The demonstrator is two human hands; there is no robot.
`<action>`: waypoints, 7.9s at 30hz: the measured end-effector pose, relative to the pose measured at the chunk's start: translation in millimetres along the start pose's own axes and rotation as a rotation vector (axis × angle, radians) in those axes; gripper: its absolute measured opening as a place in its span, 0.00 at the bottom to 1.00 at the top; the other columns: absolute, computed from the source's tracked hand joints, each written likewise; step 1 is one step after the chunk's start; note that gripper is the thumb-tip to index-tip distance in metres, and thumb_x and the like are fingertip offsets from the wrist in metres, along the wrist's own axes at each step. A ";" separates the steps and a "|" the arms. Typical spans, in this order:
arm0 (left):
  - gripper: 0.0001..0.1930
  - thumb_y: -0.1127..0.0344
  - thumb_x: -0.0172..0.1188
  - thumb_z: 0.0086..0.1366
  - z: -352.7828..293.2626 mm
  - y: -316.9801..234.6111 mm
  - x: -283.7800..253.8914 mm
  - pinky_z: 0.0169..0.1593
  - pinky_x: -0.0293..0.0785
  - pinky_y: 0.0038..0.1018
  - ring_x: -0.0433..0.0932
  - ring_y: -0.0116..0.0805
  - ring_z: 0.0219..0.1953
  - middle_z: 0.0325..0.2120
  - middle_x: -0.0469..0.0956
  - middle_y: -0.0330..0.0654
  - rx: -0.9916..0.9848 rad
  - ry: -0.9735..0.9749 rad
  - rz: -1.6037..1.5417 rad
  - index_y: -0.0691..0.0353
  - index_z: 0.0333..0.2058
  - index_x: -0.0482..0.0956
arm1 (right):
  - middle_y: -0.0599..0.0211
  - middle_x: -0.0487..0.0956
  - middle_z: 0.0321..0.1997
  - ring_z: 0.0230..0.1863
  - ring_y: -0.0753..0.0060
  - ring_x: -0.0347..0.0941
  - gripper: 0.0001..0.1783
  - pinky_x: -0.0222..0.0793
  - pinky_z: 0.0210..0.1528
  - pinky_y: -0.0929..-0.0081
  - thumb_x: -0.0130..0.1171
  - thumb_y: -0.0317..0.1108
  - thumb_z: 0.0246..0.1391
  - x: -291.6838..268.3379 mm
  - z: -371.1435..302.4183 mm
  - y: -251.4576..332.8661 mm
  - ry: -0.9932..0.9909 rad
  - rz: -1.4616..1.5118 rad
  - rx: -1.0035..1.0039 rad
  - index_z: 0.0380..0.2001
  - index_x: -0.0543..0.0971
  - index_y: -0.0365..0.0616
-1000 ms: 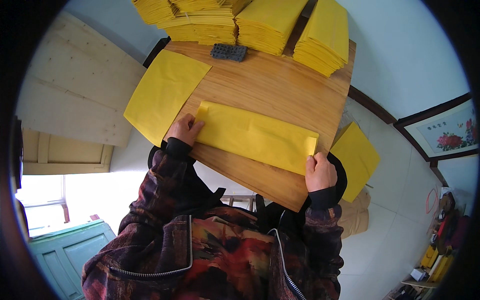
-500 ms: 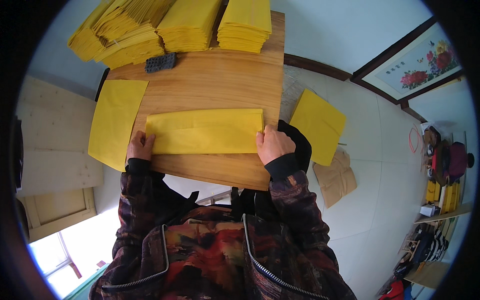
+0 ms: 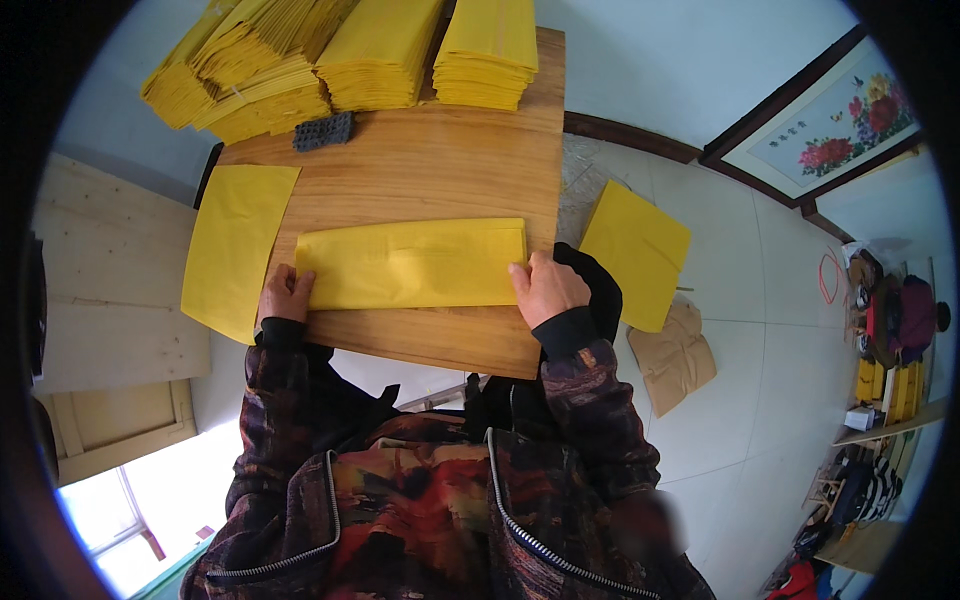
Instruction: The person folds yellow paper sheets by hand on a wooden table, repeatedly folding each sheet in half and then in thirds, then stacking the finished pieces. The person handles the paper directly without tools and places the folded sheets into a growing stack.
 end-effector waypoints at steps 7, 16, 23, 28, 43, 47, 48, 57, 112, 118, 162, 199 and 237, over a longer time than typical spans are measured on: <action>0.19 0.53 0.61 0.57 -1.3 0.3 2.2 0.26 0.66 0.34 0.69 0.40 0.19 0.15 0.70 0.45 0.004 -0.015 0.022 0.65 0.25 0.72 | 0.51 0.78 0.24 0.28 0.47 0.76 0.17 0.70 0.29 0.53 0.55 0.46 0.53 2.2 0.3 -2.9 -0.030 0.025 -0.003 0.25 0.75 0.41; 0.19 0.53 0.61 0.57 -2.9 -2.2 -1.3 0.26 0.65 0.34 0.69 0.40 0.19 0.16 0.71 0.46 0.023 0.015 0.005 0.66 0.23 0.72 | 0.51 0.78 0.23 0.28 0.46 0.76 0.15 0.70 0.30 0.54 0.56 0.43 0.52 2.1 -0.6 -4.4 -0.037 0.028 0.017 0.25 0.75 0.40; 0.18 0.54 0.62 0.57 -3.1 0.0 -0.8 0.26 0.66 0.33 0.69 0.40 0.19 0.16 0.71 0.47 0.046 0.014 -0.008 0.66 0.24 0.74 | 0.50 0.78 0.23 0.28 0.45 0.75 0.15 0.70 0.30 0.53 0.56 0.43 0.52 3.2 -0.1 -6.2 -0.063 0.042 -0.030 0.25 0.74 0.41; 0.18 0.54 0.62 0.57 -3.2 3.1 2.2 0.26 0.66 0.33 0.69 0.39 0.19 0.16 0.71 0.46 0.018 0.007 -0.013 0.66 0.23 0.74 | 0.50 0.78 0.23 0.28 0.45 0.75 0.15 0.70 0.29 0.53 0.56 0.43 0.52 1.7 -1.3 -5.6 -0.065 0.042 -0.026 0.24 0.74 0.41; 0.20 0.49 0.62 0.53 -11.3 -5.7 0.4 0.32 0.68 0.40 0.75 0.49 0.27 0.23 0.74 0.46 -0.019 -0.048 0.032 0.61 0.20 0.73 | 0.51 0.76 0.23 0.28 0.42 0.73 0.14 0.67 0.28 0.51 0.57 0.40 0.52 2.3 -0.6 -7.5 -0.099 0.013 -0.110 0.23 0.70 0.42; 0.19 0.50 0.63 0.53 -12.4 -3.7 2.3 0.34 0.66 0.41 0.74 0.47 0.29 0.23 0.74 0.45 -0.063 -0.031 -0.004 0.60 0.21 0.72 | 0.51 0.76 0.23 0.28 0.43 0.73 0.14 0.66 0.28 0.52 0.57 0.39 0.53 1.7 -1.7 -7.8 -0.099 0.018 -0.117 0.23 0.70 0.41; 0.18 0.50 0.63 0.53 -12.3 -3.6 2.3 0.35 0.66 0.41 0.74 0.47 0.29 0.23 0.74 0.45 -0.068 -0.032 -0.006 0.60 0.21 0.72 | 0.51 0.76 0.23 0.28 0.43 0.73 0.14 0.66 0.28 0.53 0.57 0.39 0.53 1.8 -1.8 -7.8 -0.096 0.019 -0.115 0.23 0.70 0.41; 0.18 0.50 0.63 0.53 -11.8 -3.6 2.2 0.38 0.64 0.42 0.74 0.46 0.31 0.25 0.74 0.43 -0.076 0.001 0.005 0.59 0.21 0.71 | 0.51 0.75 0.22 0.28 0.44 0.73 0.14 0.66 0.28 0.53 0.57 0.38 0.53 0.0 -2.2 -5.1 -0.110 0.029 -0.135 0.22 0.69 0.41; 0.15 0.55 0.61 0.56 -13.0 -3.3 8.0 0.42 0.65 0.41 0.76 0.43 0.37 0.36 0.72 0.40 0.059 -0.085 0.074 0.46 0.43 0.74 | 0.54 0.51 0.70 0.71 0.55 0.43 0.39 0.38 0.68 0.48 0.52 0.52 0.55 93.5 -11.7 172.9 0.078 0.011 -0.513 0.62 0.58 0.37; 0.16 0.55 0.62 0.55 -12.9 -1.7 9.4 0.42 0.65 0.41 0.76 0.43 0.35 0.34 0.72 0.40 0.073 -0.105 0.064 0.45 0.43 0.74 | 0.59 0.49 0.72 0.73 0.59 0.39 0.41 0.31 0.70 0.50 0.50 0.54 0.55 91.3 -0.1 128.4 -0.004 -0.061 -0.454 0.64 0.56 0.39; 0.34 0.47 0.46 0.63 -20.3 -44.0 54.4 0.67 0.39 0.47 0.47 0.38 0.69 0.67 0.49 0.37 0.348 0.019 0.363 0.53 0.65 0.54 | 0.54 0.56 0.68 0.70 0.55 0.47 0.38 0.40 0.68 0.52 0.52 0.53 0.54 105.8 0.3 177.3 -0.082 0.136 -0.562 0.60 0.61 0.36; 0.35 0.45 0.49 0.62 -23.0 -53.7 46.0 0.66 0.42 0.47 0.48 0.39 0.68 0.67 0.50 0.39 0.299 0.024 0.345 0.54 0.64 0.55 | 0.57 0.54 0.69 0.70 0.54 0.45 0.33 0.41 0.68 0.50 0.52 0.42 0.56 40.4 -12.8 70.8 -0.247 -0.099 -0.524 0.62 0.59 0.39; 0.19 0.56 0.60 0.54 -109.9 -58.9 -4.4 0.48 0.66 0.40 0.72 0.45 0.46 0.39 0.75 0.43 0.363 0.163 0.130 0.57 0.43 0.75 | 0.67 0.73 0.51 0.51 0.72 0.70 0.21 0.68 0.49 0.70 0.51 0.45 0.62 119.2 -133.9 33.0 0.977 1.465 0.293 0.52 0.69 0.45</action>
Point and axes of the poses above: each hand's wrist, its own z-axis towards the middle knuckle, its own x-axis out of the palm, y = z × x, the point moved 5 cm from there along z, towards the middle knuckle
